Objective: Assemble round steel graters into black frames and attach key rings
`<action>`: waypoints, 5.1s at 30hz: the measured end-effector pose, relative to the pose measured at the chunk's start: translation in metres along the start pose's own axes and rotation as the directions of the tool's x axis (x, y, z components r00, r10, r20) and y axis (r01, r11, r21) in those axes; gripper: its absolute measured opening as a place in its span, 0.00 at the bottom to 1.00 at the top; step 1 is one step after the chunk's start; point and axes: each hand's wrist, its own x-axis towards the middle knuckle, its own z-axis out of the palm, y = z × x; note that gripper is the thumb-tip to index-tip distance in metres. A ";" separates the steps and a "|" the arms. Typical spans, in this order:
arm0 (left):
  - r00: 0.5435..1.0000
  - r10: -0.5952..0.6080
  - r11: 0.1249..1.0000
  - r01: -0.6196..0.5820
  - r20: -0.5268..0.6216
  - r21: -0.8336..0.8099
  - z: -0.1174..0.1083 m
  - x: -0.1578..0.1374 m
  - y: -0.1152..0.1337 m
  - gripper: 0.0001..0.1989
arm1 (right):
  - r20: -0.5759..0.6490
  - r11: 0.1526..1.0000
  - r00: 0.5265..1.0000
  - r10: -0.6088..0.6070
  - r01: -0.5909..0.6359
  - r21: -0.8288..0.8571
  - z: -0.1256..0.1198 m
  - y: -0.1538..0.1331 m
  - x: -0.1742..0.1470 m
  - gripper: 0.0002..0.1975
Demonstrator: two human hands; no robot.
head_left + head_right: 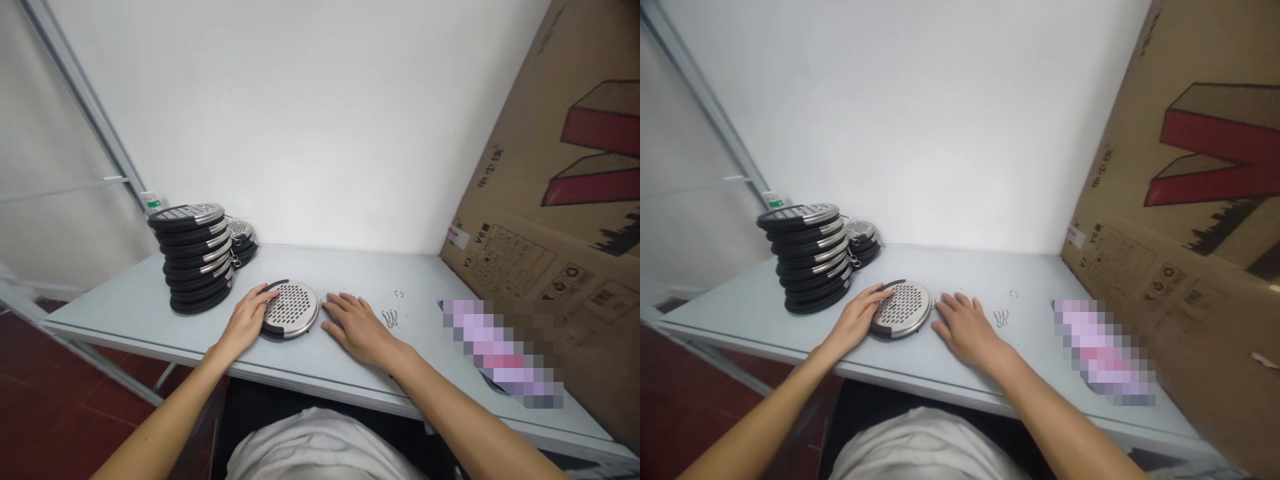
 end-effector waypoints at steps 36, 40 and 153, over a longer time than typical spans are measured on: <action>0.895 0.284 0.958 -0.248 0.345 -0.144 0.013 -0.002 0.044 0.67 | -0.088 0.989 0.989 0.116 -0.107 0.104 -0.002 0.008 -0.040 0.54; 0.838 0.362 0.930 -0.298 0.408 -0.214 0.020 0.010 0.037 0.63 | -0.114 0.994 0.991 0.073 -0.063 0.088 0.000 0.005 -0.036 0.52; 0.923 -0.148 0.288 0.383 0.355 -0.877 0.028 0.007 0.048 0.35 | 0.184 0.282 0.847 0.498 -0.359 0.890 -0.023 0.021 0.033 0.33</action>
